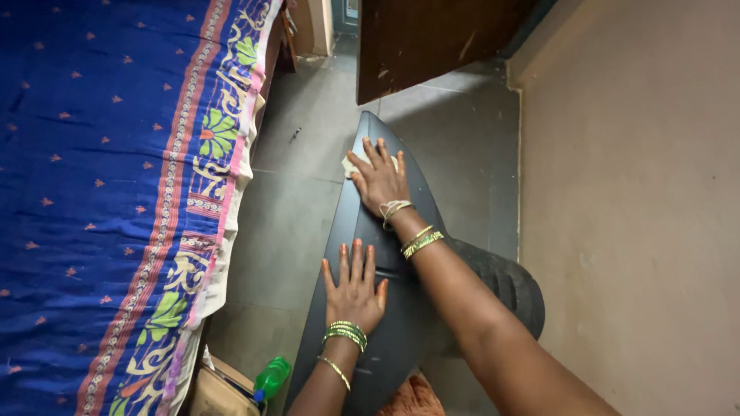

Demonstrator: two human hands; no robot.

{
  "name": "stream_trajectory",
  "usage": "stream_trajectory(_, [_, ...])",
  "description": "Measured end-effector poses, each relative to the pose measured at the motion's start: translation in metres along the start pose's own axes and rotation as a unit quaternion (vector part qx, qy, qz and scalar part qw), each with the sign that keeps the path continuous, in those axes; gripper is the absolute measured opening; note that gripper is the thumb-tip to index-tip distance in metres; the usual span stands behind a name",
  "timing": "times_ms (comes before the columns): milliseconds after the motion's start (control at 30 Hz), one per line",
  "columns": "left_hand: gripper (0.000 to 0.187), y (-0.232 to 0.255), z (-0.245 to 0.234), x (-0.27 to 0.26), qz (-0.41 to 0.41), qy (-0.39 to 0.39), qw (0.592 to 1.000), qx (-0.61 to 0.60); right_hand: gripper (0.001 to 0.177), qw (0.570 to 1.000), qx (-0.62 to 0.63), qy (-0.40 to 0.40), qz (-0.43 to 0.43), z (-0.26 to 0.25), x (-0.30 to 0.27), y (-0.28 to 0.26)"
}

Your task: The person wipes the back casing and vents of a television using a cloth.

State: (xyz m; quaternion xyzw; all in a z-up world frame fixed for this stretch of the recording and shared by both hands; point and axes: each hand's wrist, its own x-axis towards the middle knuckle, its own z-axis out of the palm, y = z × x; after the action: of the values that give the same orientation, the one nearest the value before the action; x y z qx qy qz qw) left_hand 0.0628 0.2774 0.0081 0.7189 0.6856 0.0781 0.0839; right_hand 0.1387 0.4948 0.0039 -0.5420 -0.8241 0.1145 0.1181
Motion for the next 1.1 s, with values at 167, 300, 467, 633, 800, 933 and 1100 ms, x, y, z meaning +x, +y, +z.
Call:
stream_trajectory(167, [0.075,-0.001,0.0,-0.002,0.005,0.048,0.999,-0.014,0.048,1.0,-0.005,0.006,0.023,0.0,0.051,0.012])
stream_trajectory(300, [0.075,0.0,-0.002,-0.003,0.0,0.026,1.0,-0.002,0.05,1.0,-0.005,-0.003,0.016,0.0,0.063,0.021])
stream_trajectory(467, [0.074,0.0,-0.004,-0.002,-0.003,0.028,1.0,0.003,0.054,1.0,-0.005,-0.019,-0.021,0.001,0.039,0.036])
stream_trajectory(633, [0.074,-0.001,0.0,-0.002,-0.009,0.027,0.999,0.02,0.056,1.0,-0.014,-0.009,-0.017,0.0,-0.015,0.056])
stream_trajectory(800, [0.073,-0.002,0.005,-0.004,-0.004,0.043,0.999,0.013,0.059,1.0,-0.007,-0.005,0.007,-0.001,-0.096,0.064])
stream_trajectory(933, [0.074,-0.007,0.012,-0.004,0.027,0.055,0.998,-0.031,0.062,1.0,0.007,-0.006,0.029,-0.003,-0.157,0.059])
stream_trajectory(1100, [0.074,-0.03,0.02,-0.01,0.084,0.028,0.985,-0.149,0.067,0.998,-0.007,-0.019,0.058,-0.005,-0.22,0.033])
